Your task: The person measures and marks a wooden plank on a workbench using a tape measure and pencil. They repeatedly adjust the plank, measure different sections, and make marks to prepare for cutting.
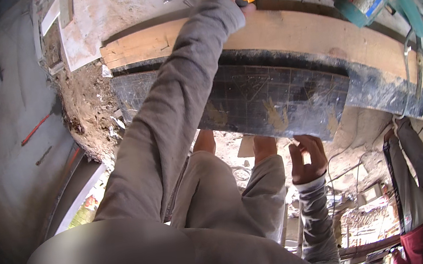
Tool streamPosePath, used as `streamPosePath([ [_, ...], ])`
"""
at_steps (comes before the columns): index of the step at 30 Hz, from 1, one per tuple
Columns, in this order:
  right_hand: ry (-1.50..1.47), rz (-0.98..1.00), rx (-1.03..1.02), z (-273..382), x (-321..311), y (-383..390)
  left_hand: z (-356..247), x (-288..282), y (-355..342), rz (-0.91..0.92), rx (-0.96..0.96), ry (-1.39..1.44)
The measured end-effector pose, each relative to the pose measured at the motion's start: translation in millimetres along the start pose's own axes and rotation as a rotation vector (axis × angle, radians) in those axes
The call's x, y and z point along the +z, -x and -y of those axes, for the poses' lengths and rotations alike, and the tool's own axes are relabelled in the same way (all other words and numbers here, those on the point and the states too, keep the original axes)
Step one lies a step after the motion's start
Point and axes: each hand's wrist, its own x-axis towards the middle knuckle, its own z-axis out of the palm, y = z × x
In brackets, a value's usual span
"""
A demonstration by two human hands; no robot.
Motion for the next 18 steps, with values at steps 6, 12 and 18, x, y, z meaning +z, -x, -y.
streamPosePath([
  [6, -0.004, -0.203, -0.037, 35, 21, -24, -4, -81, 81, 0.003, -0.089, 0.62],
  [12, -0.226, 0.108, -0.139, 114, 115, -32, 16, -128, 289, 0.282, -0.424, 1.34],
  [18, -0.186, 0.49, 0.072, 141, 204, 24, 84, -164, 399, 0.311, -0.427, 1.351],
])
